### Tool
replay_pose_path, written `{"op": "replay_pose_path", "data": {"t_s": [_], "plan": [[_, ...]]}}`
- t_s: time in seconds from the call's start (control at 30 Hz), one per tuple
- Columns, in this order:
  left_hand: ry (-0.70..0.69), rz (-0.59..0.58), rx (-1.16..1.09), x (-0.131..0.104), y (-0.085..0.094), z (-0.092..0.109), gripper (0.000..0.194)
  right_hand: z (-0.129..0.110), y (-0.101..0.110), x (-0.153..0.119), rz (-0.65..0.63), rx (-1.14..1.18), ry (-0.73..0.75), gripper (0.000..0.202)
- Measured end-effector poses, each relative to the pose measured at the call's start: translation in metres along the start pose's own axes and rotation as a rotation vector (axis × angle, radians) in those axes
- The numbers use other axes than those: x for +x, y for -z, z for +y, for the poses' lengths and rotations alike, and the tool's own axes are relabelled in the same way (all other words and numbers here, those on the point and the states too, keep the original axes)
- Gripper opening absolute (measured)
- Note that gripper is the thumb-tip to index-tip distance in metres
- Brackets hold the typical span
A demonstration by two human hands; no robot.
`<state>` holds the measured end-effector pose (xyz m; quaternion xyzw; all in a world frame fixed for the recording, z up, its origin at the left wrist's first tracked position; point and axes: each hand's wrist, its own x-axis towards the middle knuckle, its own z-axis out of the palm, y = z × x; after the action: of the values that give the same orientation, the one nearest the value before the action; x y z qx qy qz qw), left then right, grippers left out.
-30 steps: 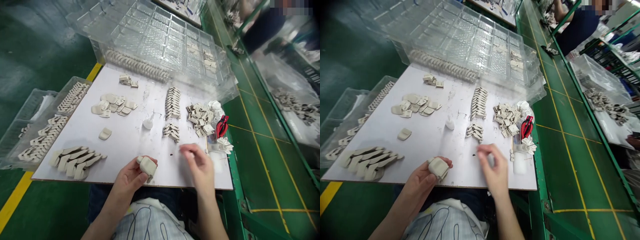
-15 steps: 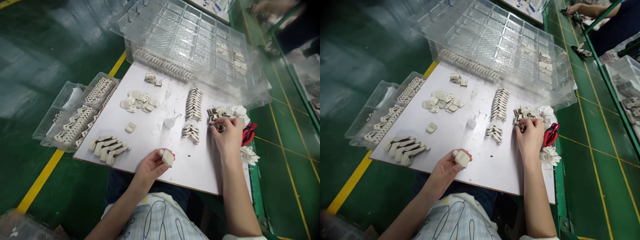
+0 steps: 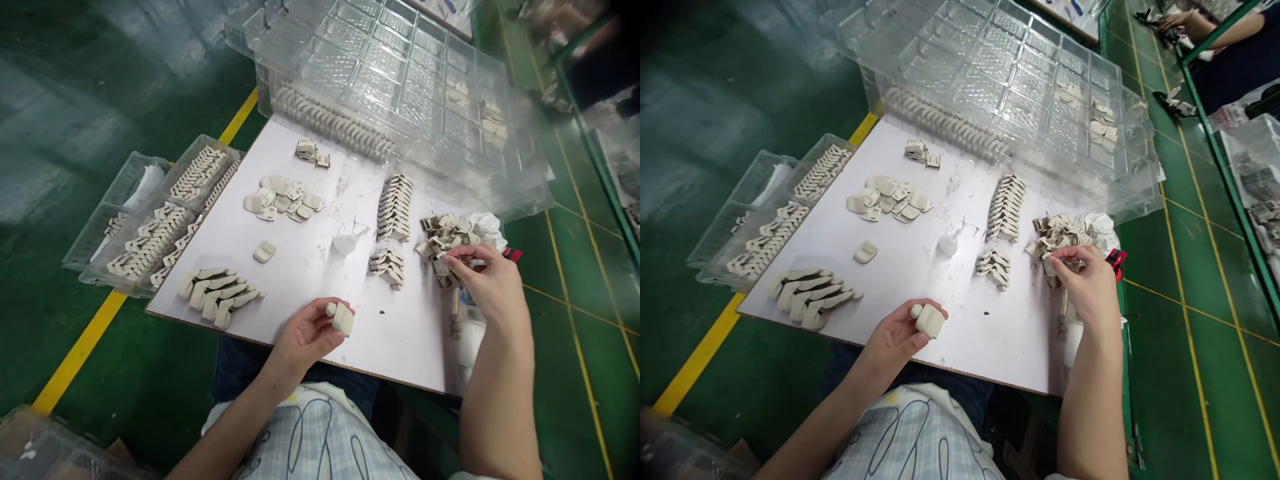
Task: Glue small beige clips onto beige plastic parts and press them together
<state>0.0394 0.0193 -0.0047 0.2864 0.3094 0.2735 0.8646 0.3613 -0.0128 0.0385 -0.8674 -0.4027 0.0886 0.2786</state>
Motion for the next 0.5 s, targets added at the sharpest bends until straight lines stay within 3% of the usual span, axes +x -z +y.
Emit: {"op": "replay_pose_path", "data": {"t_s": [0.17, 0.33, 0.5], "plan": [[-0.006, 0.0, -0.024, 0.001, -0.001, 0.0, 0.031, 0.001, 0.008, -0.012, 0.013, 0.115, -0.14, 0.029], [-0.004, 0.019, 0.0, 0.001, 0.0, -0.001, 0.034, 0.0, 0.008, -0.027, 0.018, 0.417, -0.144, 0.028], [0.023, 0.066, 0.033, 0.003, 0.002, -0.003, 0.036, -0.013, 0.007, -0.067, -0.175, 0.893, -0.149, 0.023]]}}
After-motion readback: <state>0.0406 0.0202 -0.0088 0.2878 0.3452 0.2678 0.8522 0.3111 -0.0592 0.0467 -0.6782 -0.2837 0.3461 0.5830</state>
